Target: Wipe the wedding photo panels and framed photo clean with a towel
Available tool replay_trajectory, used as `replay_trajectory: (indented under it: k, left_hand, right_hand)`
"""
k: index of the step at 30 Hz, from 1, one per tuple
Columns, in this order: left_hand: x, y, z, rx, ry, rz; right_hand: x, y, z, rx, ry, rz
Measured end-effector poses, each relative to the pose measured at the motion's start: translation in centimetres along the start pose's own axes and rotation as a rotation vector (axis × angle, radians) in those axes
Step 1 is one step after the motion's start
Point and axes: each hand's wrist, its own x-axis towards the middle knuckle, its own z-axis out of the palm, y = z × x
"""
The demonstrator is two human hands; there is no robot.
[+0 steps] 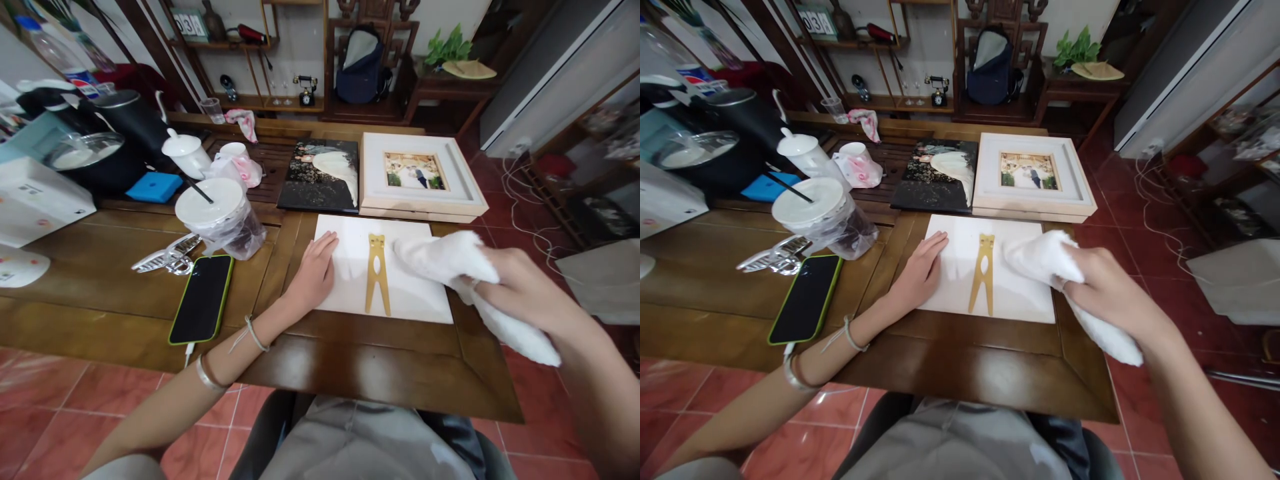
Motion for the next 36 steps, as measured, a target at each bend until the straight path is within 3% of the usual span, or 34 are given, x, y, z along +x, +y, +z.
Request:
replay_trajectory:
  k: [3,5,11,15,21,25,30,36]
  left_hand:
    - [0.0,0.0,0.0,-0.001,0.005,0.001]
    - [0.0,0.1,0.0,-0.022,0.013,0.0]
    - [0.4,0.5,-0.7,-0.131,0.049,-0.072]
    - [0.7,0.8,-1.4,-0.183,0.088,-0.074]
    - [0.6,1.2,-1.8,-0.255,0.107,-0.024]
    - [0.5,1.2,-1.7,-0.261,0.083,-0.045]
    - [0.5,1.3,-1.4,-0.168,-0.011,-0.096]
    - [0.6,1.2,-1.2,-0.055,-0.082,-0.061]
  right_hand:
    - [-0.5,-0.5,0.2,0.142,0.326,0.072]
    - [0.0,-1.4,1.3,0.058,0.444,0.09]
    - [4.0,-5.1,5.2,-0.18,0.179,-0.273]
    - [5.7,-7.2,6.4,-0.246,-0.024,-0.366]
    - [3.9,-9.7,7.6,-0.11,-0.208,-0.561]
    - [1.5,-10.5,7.2,0.035,-0.303,-0.714]
    - [-1.1,-9.0,3.9,0.14,-0.391,-0.71]
    - [-2.2,-2.0,-0.1,0.208,-0.255,-0.43]
